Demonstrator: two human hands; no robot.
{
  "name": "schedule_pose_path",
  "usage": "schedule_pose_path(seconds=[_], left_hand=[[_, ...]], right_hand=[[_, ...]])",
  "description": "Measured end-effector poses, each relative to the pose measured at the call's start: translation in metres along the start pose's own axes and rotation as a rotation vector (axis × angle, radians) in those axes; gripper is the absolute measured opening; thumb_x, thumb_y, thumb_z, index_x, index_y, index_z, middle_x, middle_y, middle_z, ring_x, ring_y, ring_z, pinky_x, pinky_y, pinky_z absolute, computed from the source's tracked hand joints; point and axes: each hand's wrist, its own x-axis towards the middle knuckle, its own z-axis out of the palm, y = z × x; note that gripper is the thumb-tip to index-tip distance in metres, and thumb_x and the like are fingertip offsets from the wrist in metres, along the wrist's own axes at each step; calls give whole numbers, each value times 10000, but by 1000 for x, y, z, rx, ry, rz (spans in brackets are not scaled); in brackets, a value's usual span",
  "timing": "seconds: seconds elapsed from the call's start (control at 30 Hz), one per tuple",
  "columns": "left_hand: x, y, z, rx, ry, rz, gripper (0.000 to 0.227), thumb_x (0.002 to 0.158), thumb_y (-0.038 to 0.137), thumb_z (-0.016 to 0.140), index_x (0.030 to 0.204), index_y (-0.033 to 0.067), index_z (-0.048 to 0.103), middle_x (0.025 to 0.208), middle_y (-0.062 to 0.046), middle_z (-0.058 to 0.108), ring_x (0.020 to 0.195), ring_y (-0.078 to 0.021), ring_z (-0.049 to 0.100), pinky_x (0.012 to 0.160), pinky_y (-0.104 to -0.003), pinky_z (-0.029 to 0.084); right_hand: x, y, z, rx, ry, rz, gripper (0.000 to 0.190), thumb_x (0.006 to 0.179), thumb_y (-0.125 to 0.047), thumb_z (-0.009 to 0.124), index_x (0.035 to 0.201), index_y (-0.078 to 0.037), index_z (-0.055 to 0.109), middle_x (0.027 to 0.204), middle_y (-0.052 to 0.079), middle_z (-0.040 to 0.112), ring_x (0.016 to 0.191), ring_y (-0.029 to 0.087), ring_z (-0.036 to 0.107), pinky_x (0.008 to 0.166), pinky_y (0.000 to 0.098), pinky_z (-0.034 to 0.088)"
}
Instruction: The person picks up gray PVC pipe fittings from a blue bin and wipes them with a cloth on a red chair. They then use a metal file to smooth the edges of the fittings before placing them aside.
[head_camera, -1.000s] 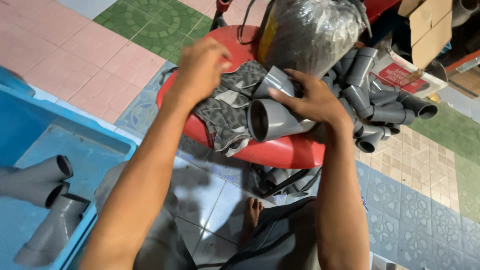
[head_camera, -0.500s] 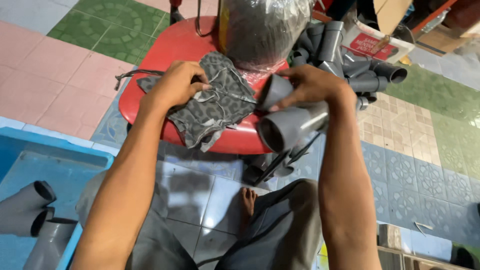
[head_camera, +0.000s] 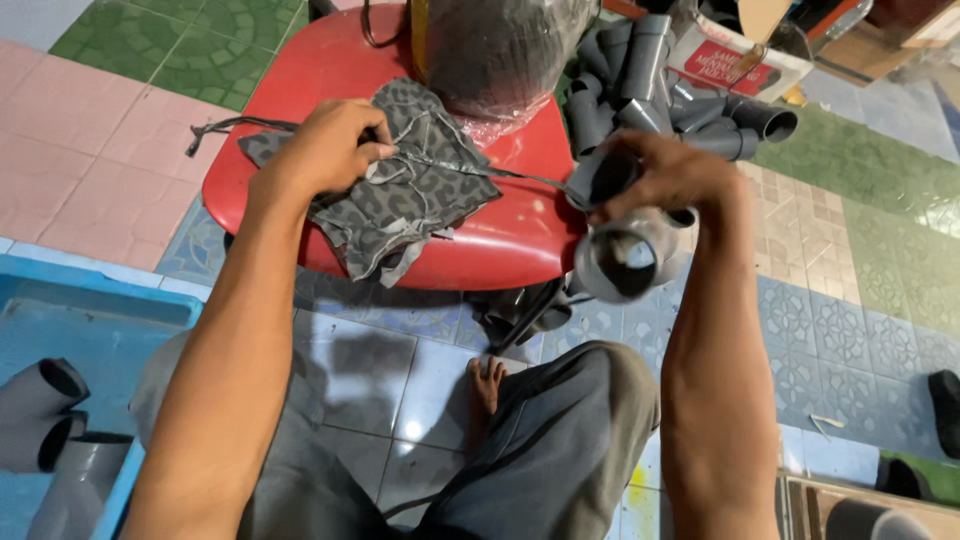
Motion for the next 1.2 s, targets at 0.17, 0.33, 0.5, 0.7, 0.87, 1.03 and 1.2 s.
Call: schedule_pose_path(seconds=[0.17, 0.33, 0.5, 0.7, 0.87, 1.03, 1.2], left_hand=[[2, 37, -3, 218, -160, -181, 195, 974, 255, 645, 1042, 72, 634, 1186, -162, 594, 1109, -385, 510, 881, -565, 427], [12, 25, 16, 256, -150, -189, 336, 1068, 266, 598, 813, 48, 585, 940, -150, 517, 841, -356, 512, 629, -530, 409], [7, 20, 15, 138, -86, -218, 366, 1075, 236, 596, 763, 80, 485, 916, -100, 486, 776, -290, 450, 642, -470, 367], [6, 15, 16, 108, -60, -204, 349, 1072, 204, 600, 765, 91, 480, 914, -84, 468, 763, -271, 447, 637, -449, 375], [7, 16, 16, 101, -59, -236, 309, 1060, 217, 614, 797, 83, 525, 952, -91, 484, 809, -281, 482, 656, -465, 401], [4, 19, 14, 81, -65, -229, 312, 1075, 213, 598, 807, 75, 515, 984, -106, 481, 814, -296, 470, 670, -503, 401], [3, 17, 15, 57, -44, -230, 309, 1071, 184, 594, 793, 69, 518, 981, -105, 494, 798, -302, 489, 668, -491, 397]], right_hand=[[-3, 24, 18, 157, 102, -115, 1040, 492, -334, 870, 1450, -199, 489, 1464, 44, 511, 1394, 216, 431, 1144, 348, 337], [12, 52, 41, 174, 216, -226, 969, 500, -358, 888, 1396, -224, 543, 1391, 34, 576, 1291, 209, 522, 1063, 347, 423], [26, 56, 55, 15, 340, -240, 753, 536, -365, 867, 1250, -251, 657, 1208, 52, 636, 1145, 237, 577, 971, 362, 435], [45, 64, 69, -1, 533, -394, 396, 684, -314, 781, 1049, -163, 756, 980, 94, 670, 894, 272, 653, 793, 392, 487], [62, 70, 78, -163, 689, -505, 276, 936, -365, 691, 871, -106, 760, 939, 31, 736, 894, 272, 678, 694, 456, 468], [45, 54, 78, -92, 772, -454, 212, 908, -239, 663, 754, -96, 696, 791, 85, 697, 765, 344, 650, 682, 469, 463], [47, 45, 80, 188, 783, -491, 429, 1043, -206, 683, 663, -44, 569, 543, 61, 521, 601, 97, 314, 536, 340, 336]])
